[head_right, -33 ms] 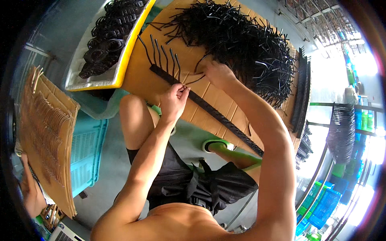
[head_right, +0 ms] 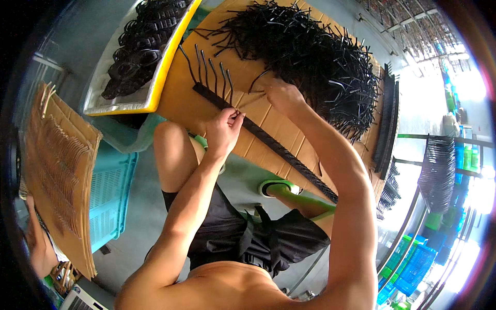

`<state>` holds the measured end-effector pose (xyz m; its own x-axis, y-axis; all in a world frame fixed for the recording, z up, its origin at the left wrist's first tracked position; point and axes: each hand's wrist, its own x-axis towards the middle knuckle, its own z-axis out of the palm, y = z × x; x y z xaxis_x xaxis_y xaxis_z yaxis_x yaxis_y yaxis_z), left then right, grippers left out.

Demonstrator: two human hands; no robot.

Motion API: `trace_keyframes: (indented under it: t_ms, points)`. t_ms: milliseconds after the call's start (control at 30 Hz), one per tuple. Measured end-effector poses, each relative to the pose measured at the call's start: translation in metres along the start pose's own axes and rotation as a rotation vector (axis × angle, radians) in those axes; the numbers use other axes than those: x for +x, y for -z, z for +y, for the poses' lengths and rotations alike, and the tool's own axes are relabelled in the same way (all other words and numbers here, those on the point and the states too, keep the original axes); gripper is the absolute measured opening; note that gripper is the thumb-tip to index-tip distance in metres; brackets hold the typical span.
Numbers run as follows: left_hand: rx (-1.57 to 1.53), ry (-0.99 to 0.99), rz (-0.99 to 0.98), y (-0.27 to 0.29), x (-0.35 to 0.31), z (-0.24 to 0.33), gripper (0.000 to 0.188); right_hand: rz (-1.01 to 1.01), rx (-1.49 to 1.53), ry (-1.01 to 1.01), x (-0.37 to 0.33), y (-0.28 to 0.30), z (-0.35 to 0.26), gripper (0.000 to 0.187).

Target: The person inserts black bristle-like pieces into a long black band, working one at a time. The person occasionally lifts the band to check alignment and continues inserting bristles along its length.

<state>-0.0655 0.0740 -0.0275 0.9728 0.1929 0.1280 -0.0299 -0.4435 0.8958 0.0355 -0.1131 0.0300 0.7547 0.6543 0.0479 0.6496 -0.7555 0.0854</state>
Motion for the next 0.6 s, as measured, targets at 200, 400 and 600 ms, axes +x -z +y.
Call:
trace_keyframes:
  t_ms: [200, 400, 600]
  points:
    - [0.137, -0.32, 0.175, 0.0, 0.004, 0.001, 0.013, 0.27, 1.26, -0.71, -0.019, 0.02, -0.063, 0.014]
    - [0.139, -0.343, 0.174, 0.003, 0.005, 0.003, 0.009, 0.397, 1.292, -0.722, -0.019, 0.02, -0.1, 0.018]
    - [0.16, -0.357, 0.172, 0.003, 0.006, 0.004, 0.009, 0.414, 1.23, -0.709, -0.021, 0.017, -0.103, 0.017]
